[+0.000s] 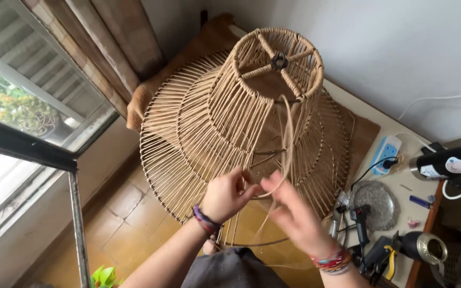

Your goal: Weaving and assembling a wicker lampshade using thin wooden strands and pliers

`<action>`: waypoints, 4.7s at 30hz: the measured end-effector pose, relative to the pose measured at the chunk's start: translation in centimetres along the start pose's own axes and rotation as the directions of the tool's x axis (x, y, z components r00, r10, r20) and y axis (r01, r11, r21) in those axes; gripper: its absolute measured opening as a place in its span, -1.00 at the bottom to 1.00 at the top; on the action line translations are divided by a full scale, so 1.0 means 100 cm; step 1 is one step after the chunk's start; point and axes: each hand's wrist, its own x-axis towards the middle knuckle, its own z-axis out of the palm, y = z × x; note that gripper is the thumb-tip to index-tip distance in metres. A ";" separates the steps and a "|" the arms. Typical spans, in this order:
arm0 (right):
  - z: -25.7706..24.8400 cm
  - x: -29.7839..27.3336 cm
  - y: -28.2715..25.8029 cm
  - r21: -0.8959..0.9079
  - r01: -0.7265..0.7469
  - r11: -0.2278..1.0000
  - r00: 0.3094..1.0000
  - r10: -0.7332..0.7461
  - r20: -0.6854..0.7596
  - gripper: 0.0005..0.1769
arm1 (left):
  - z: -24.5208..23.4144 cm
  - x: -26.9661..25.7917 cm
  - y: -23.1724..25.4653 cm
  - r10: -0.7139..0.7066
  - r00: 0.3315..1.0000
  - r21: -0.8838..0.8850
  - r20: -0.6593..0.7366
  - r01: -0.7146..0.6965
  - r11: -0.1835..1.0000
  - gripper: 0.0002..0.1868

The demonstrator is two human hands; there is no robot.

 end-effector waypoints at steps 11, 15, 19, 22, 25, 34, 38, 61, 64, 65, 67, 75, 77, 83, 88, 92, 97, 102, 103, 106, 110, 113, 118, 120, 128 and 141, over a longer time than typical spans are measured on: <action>0.000 0.014 0.009 0.213 0.205 0.955 0.969 -0.168 -0.181 -0.33 | 0.001 0.005 -0.010 0.088 0.991 0.127 -0.103 -0.075 0.989 -0.80; -0.013 0.010 -0.026 0.575 0.393 0.718 0.892 -0.147 -0.428 -0.47 | 0.022 0.018 -0.036 0.344 0.929 0.463 -0.136 -0.248 0.851 -0.57; 0.023 0.014 0.048 -0.075 -0.089 0.993 0.984 0.099 0.150 -0.69 | 0.028 0.007 -0.049 0.555 0.770 0.243 -0.314 -0.500 0.831 -0.27; 0.019 0.022 0.044 -0.431 -0.346 0.833 0.777 0.512 0.367 -0.55 | 0.023 0.008 -0.053 0.559 0.764 0.227 -0.323 -0.510 0.829 -0.43; 0.005 0.039 0.053 -0.302 -0.309 0.902 0.927 0.356 0.114 -0.46 | 0.029 0.022 -0.059 0.558 0.800 0.352 -0.221 -0.468 0.811 -0.35; 0.004 0.134 0.083 -0.070 0.104 0.992 0.762 -0.125 -0.635 -0.86 | 0.025 0.045 -0.031 0.519 0.854 0.633 0.022 -0.414 0.654 -0.27; 0.021 0.162 0.124 -0.257 -0.018 0.966 0.693 -0.173 -0.700 -0.80 | 0.010 0.068 -0.020 0.717 0.691 0.699 -0.095 -0.466 0.542 -0.95; 0.024 0.125 0.124 0.264 0.104 0.959 0.867 0.042 -0.497 -0.15 | -0.063 0.075 0.136 0.776 0.564 0.211 -0.281 -0.753 0.623 -0.58; 0.001 0.105 0.091 0.336 0.106 0.936 0.901 0.052 -0.430 -0.02 | -0.035 0.039 0.093 0.798 0.575 0.117 -0.178 -0.793 0.598 -0.58; -0.001 0.095 0.076 0.366 0.102 0.925 0.910 0.062 -0.410 0.02 | -0.023 0.030 0.074 0.769 0.633 0.030 -0.092 -0.770 0.637 -0.54; -0.015 0.089 0.047 0.575 0.054 0.816 0.877 0.236 -0.418 -0.15 | 0.025 0.053 0.005 0.737 0.671 0.011 -0.083 -0.739 0.674 -0.59; -0.061 0.084 0.004 0.530 0.430 0.731 0.794 -0.027 -0.607 -0.40 | 0.051 0.098 -0.052 0.759 0.647 0.019 -0.074 -0.760 0.649 -0.63; -0.073 0.070 0.002 0.513 0.646 0.565 0.688 -0.140 -0.712 -0.69 | 0.052 0.088 -0.062 0.770 0.626 -0.005 -0.125 -0.776 0.630 -0.59; -0.019 0.050 -0.014 -0.018 0.144 0.989 0.989 -0.145 -0.041 -0.87 | 0.034 0.040 -0.015 0.078 0.987 -0.682 -0.143 -0.156 0.715 -0.87; 0.020 0.036 0.075 -0.108 -0.116 0.987 0.989 0.125 0.081 -0.85 | 0.016 0.026 0.010 0.032 0.980 -0.598 0.194 0.092 0.796 -0.71; -0.029 0.057 -0.021 0.582 -0.247 0.775 0.884 0.427 -0.193 -0.45 | 0.042 0.051 -0.043 0.320 0.946 0.317 -0.055 -0.288 0.904 -0.47; -0.008 0.024 0.052 0.265 0.180 0.947 0.983 -0.185 -0.006 -0.60 | 0.032 0.044 -0.024 0.263 0.965 -0.026 0.008 -0.263 0.965 -0.75; 0.023 0.013 0.093 -0.657 -0.162 0.736 0.757 0.520 0.395 -0.58 | 0.010 0.029 -0.009 0.132 0.939 -0.599 0.317 0.090 0.796 -0.67; 0.010 0.016 0.072 -0.155 -0.201 0.967 0.949 0.231 0.213 -0.70 | 0.004 0.025 0.002 0.149 0.970 -0.308 0.193 -0.085 0.948 -0.74; -0.024 0.020 0.022 0.537 0.172 0.826 0.975 -0.065 -0.212 -0.42 | 0.016 0.030 -0.013 0.232 0.971 0.179 0.050 -0.237 0.955 -0.50; 0.006 0.008 0.046 0.391 0.061 0.919 0.985 0.007 -0.172 -0.66 | 0.036 0.039 -0.031 0.265 0.963 0.230 0.046 -0.268 0.936 -0.68; 0.019 0.001 0.047 -0.477 -0.280 0.833 0.802 0.476 0.360 -0.61 | 0.000 0.016 0.038 0.045 0.959 -0.306 0.281 0.045 0.951 -0.65; -0.022 0.025 -0.019 0.250 -0.295 0.922 0.955 0.294 0.039 -0.52 | 0.010 0.028 -0.005 0.117 0.973 -0.002 0.197 -0.119 0.993 -0.74; -0.029 0.023 -0.023 0.675 -0.228 0.702 0.936 0.349 -0.047 -0.31 | 0.021 0.034 -0.018 0.201 0.973 0.255 0.116 -0.225 0.940 -0.70; 0.000 0.018 0.012 -0.291 -0.289 0.912 0.922 0.347 0.171 -0.68 | 0.037 0.026 -0.033 0.033 0.983 -0.487 0.179 0.059 0.871 -0.68; 0.031 0.023 0.090 -0.391 -0.280 0.877 0.955 0.294 -0.026 -0.82 | 0.041 0.025 -0.017 0.267 0.963 -0.411 -0.048 -0.263 0.873 -0.74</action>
